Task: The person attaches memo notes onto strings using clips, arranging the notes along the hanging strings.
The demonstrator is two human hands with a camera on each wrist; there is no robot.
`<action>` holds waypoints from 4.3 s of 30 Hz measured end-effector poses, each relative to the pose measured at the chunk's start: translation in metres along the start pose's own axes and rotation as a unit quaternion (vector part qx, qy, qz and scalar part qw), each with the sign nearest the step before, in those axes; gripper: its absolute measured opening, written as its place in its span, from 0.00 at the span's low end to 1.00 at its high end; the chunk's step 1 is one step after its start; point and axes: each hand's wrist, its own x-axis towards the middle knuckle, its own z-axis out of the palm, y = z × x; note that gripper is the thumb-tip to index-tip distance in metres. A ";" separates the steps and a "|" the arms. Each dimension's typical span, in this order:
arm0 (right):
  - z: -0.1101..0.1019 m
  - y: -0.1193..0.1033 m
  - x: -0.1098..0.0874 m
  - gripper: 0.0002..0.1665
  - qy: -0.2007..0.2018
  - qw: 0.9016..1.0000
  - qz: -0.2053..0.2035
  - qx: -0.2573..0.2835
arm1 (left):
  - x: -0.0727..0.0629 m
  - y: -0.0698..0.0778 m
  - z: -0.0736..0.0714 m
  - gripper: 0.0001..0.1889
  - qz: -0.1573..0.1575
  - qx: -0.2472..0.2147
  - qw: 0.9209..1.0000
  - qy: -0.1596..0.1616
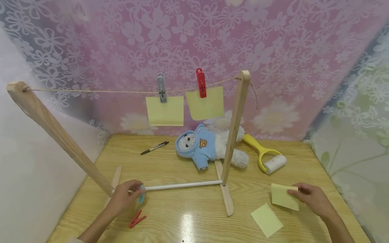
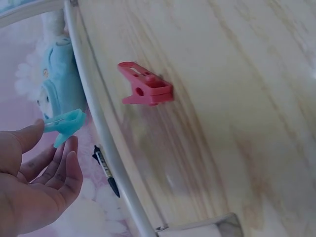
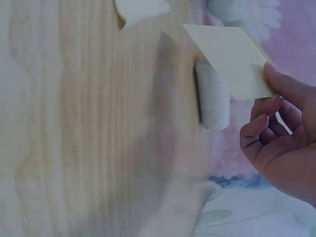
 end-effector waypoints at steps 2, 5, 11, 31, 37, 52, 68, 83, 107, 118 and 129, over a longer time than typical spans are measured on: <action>0.000 -0.007 -0.001 0.20 0.003 1.000 -0.004 0.008 | -0.001 0.002 -0.002 0.17 0.004 0.002 1.000 0.004; -0.001 -0.019 -0.003 0.20 0.010 1.000 -0.025 0.013 | -0.002 0.006 -0.006 0.17 0.014 0.010 1.000 0.014; 0.001 -0.046 -0.006 0.14 0.008 0.996 -0.078 0.038 | -0.001 0.017 -0.018 0.16 0.055 0.024 0.998 0.036; 0.048 -0.136 0.001 0.12 -0.105 0.942 -0.225 0.225 | 0.009 0.069 -0.064 0.14 0.134 0.060 0.984 0.099; 0.072 -0.163 0.011 0.11 -0.125 0.917 -0.268 0.269 | 0.014 0.090 -0.078 0.14 0.158 0.062 0.977 0.126; 0.131 -0.247 0.038 0.10 -0.135 0.902 -0.269 0.309 | 0.022 0.144 -0.102 0.18 0.265 -0.031 0.939 0.215; 0.163 -0.331 0.057 0.09 -0.198 0.868 -0.249 0.382 | 0.020 0.209 -0.133 0.14 0.354 -0.137 0.886 0.268; 0.182 -0.383 0.063 0.15 -0.193 0.840 -0.245 0.444 | 0.039 0.255 -0.161 0.08 0.420 -0.196 0.837 0.290; 0.187 -0.430 0.062 0.18 -0.135 0.821 -0.174 0.526 | 0.063 0.252 -0.194 0.04 0.337 -0.060 0.890 0.300; 0.186 -0.434 0.062 0.15 -0.130 0.791 -0.200 0.564 | 0.058 0.245 -0.194 0.03 0.299 -0.045 0.912 0.278; 0.185 -0.436 0.064 0.15 -0.126 0.770 -0.244 0.576 | 0.051 0.244 -0.192 0.08 0.265 0.019 0.926 0.269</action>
